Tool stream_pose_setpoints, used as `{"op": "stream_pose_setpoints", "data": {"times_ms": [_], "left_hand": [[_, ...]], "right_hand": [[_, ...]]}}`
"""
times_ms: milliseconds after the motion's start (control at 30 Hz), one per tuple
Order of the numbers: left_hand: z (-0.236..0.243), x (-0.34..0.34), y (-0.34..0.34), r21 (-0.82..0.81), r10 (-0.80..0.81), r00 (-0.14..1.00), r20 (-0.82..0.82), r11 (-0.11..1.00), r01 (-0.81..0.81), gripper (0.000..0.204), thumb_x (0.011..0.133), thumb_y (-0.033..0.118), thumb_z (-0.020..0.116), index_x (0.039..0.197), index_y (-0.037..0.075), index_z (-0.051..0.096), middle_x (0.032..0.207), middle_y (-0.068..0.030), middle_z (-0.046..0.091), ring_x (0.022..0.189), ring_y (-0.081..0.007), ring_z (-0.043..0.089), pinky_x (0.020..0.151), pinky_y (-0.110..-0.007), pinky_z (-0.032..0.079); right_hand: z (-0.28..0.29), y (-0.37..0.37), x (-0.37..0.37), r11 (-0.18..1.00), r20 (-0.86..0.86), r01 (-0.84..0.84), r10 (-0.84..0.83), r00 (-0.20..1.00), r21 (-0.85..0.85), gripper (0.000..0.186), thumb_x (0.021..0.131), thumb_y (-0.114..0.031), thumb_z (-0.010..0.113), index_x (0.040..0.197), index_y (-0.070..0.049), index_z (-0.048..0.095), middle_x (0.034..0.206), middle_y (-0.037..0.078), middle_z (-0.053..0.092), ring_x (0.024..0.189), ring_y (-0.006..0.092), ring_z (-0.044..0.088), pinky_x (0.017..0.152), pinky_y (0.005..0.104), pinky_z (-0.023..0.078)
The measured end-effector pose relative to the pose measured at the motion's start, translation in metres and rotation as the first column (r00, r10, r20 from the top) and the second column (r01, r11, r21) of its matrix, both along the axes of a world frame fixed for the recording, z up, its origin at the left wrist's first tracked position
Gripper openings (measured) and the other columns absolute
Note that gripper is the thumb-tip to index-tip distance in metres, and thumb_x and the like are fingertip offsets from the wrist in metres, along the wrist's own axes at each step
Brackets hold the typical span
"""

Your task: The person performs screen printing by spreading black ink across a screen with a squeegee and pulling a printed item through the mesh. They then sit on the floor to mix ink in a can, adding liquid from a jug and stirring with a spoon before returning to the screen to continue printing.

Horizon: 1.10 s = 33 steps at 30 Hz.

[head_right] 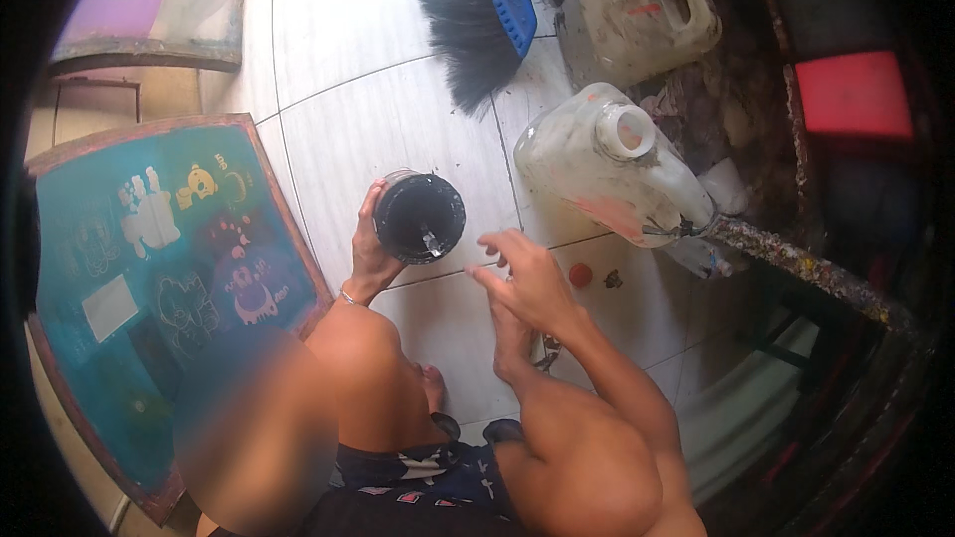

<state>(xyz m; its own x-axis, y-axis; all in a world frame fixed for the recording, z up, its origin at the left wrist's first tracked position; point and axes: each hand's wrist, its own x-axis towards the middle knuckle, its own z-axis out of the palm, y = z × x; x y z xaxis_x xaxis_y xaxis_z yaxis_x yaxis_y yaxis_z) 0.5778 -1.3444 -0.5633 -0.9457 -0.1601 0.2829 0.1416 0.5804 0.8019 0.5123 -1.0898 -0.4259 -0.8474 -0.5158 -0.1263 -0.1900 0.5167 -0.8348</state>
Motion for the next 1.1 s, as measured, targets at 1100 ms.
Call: {"op": "stream_pose_setpoints", "data": {"times_ms": [1100], "left_hand": [[-0.046, 0.0, 0.006, 0.139, 0.049, 0.998, 0.031, 0.989, -0.053, 0.099, 0.073, 0.019, 0.095, 0.15, 0.004, 0.036, 0.141, -0.0138, 0.061, 0.13, -0.0272, 0.062, 0.109, -0.037, 0.051]], "right_hand": [[0.167, 0.038, -0.13, 0.828, -0.334, -0.018, 0.246, 0.91, 0.56, 0.05, 0.083, 0.003, 0.074, 0.13, -0.011, 0.069, 0.122, 0.013, 0.062, 0.102, 0.031, 0.07, 0.091, 0.0403, 0.058]]}}
